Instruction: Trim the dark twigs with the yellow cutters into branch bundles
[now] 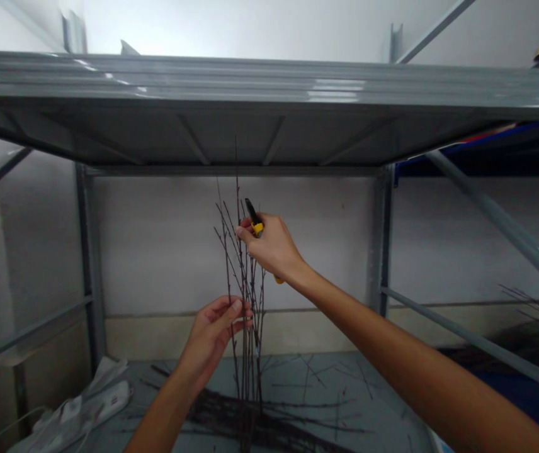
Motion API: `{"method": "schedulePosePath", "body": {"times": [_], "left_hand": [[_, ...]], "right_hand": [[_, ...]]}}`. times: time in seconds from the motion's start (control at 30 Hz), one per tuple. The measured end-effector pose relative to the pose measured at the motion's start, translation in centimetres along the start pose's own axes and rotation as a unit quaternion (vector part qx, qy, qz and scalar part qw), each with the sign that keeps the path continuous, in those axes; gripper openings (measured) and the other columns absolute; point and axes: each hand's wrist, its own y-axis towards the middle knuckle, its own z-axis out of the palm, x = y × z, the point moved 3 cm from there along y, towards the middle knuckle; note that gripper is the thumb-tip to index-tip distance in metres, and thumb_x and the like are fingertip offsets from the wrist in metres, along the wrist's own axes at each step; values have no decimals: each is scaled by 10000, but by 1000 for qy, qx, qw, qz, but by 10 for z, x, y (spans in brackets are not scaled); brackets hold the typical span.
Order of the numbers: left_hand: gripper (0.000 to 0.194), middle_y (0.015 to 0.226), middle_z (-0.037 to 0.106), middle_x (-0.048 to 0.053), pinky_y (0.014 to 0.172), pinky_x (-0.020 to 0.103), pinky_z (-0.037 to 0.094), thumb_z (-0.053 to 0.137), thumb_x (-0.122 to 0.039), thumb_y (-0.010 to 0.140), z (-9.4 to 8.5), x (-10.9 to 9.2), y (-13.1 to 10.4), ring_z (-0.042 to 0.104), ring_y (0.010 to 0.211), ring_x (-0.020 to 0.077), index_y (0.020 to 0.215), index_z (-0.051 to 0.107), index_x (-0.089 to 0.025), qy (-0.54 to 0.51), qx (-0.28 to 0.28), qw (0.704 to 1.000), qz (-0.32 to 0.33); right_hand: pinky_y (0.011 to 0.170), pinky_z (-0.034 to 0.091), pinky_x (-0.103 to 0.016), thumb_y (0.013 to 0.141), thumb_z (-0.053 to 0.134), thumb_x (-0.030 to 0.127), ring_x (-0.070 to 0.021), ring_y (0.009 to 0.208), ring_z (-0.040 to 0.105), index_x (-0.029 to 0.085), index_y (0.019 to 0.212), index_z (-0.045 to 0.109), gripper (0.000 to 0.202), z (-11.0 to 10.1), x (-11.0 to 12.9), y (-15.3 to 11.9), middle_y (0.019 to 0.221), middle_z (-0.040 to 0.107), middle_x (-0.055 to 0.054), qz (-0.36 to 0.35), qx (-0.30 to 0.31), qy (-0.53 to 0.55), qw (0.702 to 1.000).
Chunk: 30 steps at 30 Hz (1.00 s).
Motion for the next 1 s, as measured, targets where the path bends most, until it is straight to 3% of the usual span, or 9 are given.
{"method": "schedulePosePath", "body": {"times": [0.27,0.57,0.73,1.0], "left_hand": [[172,906,721,67,771,305,576,772,-264,847,11,-10,10,674,792,153,934,711,-128,-1,-2,1000,16],[245,977,715,80,723,307,591,788,-265,832,21,-18,17,685,810,167,1022,692,-144,-10,-5,1000,28],[193,935,687,72,666,266,572,788,-258,829,26,-20,21,655,781,149,946,704,-129,-19,0,999,34],[188,931,700,80,697,286,570,784,-273,831,35,-23,21,663,813,170,927,692,-140,-32,6,999,34]], "right_hand": [[712,495,-334,828,677,310,-183,723,661,201,835,657,111,0,2,0,769,727,-32,-30,-15,3,999],[709,495,-338,820,682,332,-190,720,655,202,837,660,133,-6,9,-4,775,726,-41,-26,-14,7,1000],[603,466,-321,850,652,399,-159,604,587,201,872,655,199,-7,8,-9,764,704,-26,2,1,4,1000],[617,457,-319,820,664,407,-170,655,586,188,860,647,223,-12,5,-11,781,695,-39,4,11,-3,1000]]}}
